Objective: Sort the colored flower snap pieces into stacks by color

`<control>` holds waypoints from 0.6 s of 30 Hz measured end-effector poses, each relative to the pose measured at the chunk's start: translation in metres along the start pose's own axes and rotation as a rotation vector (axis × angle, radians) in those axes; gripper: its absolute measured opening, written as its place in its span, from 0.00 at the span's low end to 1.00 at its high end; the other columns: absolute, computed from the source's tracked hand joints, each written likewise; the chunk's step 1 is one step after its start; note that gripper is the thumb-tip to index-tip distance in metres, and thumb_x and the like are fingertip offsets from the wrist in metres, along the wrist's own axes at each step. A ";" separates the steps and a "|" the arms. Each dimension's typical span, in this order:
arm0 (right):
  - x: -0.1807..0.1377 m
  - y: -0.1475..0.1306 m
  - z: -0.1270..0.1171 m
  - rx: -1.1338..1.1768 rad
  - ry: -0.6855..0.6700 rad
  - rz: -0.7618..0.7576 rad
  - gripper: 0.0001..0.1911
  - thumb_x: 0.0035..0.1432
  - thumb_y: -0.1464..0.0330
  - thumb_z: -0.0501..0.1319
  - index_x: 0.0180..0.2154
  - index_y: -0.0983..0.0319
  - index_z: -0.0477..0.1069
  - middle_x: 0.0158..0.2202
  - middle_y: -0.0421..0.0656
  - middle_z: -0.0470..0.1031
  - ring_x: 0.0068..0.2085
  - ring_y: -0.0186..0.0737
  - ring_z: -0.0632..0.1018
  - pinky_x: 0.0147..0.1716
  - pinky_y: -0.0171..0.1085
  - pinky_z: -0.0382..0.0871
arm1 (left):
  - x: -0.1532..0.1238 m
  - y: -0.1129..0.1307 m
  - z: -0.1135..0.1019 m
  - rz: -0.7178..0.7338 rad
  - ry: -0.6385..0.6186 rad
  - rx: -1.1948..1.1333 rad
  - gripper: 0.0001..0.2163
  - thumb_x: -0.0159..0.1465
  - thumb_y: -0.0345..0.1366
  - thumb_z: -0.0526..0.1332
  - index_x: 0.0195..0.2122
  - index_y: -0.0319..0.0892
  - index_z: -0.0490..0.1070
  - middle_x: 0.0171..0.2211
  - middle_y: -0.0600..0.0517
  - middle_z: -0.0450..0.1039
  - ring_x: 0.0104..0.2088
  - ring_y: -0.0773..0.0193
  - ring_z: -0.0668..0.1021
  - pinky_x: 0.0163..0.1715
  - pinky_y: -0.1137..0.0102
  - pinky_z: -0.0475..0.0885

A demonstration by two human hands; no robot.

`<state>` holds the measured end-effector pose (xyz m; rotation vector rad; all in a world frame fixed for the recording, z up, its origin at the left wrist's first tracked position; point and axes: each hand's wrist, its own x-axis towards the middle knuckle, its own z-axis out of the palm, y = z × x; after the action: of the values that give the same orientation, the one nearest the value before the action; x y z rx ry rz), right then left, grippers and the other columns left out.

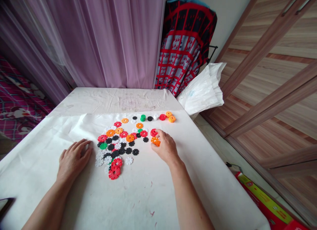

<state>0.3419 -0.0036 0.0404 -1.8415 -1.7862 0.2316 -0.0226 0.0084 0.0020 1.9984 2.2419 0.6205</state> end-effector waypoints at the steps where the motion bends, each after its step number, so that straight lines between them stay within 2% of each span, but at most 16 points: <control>1: -0.001 0.008 -0.004 -0.021 -0.009 0.017 0.27 0.51 0.68 0.64 0.54 0.57 0.70 0.42 0.41 0.79 0.42 0.43 0.79 0.45 0.41 0.71 | 0.000 0.000 0.000 0.004 -0.001 0.005 0.21 0.70 0.45 0.48 0.54 0.46 0.75 0.63 0.44 0.71 0.65 0.45 0.68 0.66 0.45 0.58; 6: -0.006 0.023 -0.004 -0.058 -0.056 -0.001 0.27 0.52 0.68 0.64 0.56 0.56 0.70 0.42 0.40 0.79 0.40 0.41 0.79 0.43 0.40 0.71 | 0.000 -0.001 -0.001 0.018 -0.010 0.006 0.22 0.70 0.46 0.47 0.55 0.46 0.75 0.62 0.42 0.72 0.65 0.45 0.68 0.65 0.45 0.59; 11: -0.008 0.021 0.001 -0.122 -0.067 -0.022 0.29 0.51 0.69 0.64 0.57 0.56 0.70 0.45 0.42 0.79 0.46 0.44 0.78 0.46 0.41 0.70 | 0.000 -0.002 0.000 0.001 0.001 -0.008 0.19 0.69 0.45 0.50 0.55 0.50 0.75 0.63 0.45 0.72 0.66 0.46 0.68 0.66 0.46 0.58; 18: -0.011 -0.002 -0.010 -0.294 -0.176 0.163 0.31 0.57 0.59 0.67 0.61 0.56 0.66 0.48 0.47 0.77 0.46 0.47 0.80 0.39 0.38 0.68 | 0.001 -0.002 0.000 0.018 -0.017 0.000 0.22 0.71 0.47 0.48 0.56 0.46 0.74 0.64 0.41 0.70 0.67 0.43 0.67 0.65 0.43 0.58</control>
<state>0.3438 -0.0169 0.0468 -2.2395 -1.8697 0.2061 -0.0250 0.0090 0.0018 2.0180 2.2167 0.6033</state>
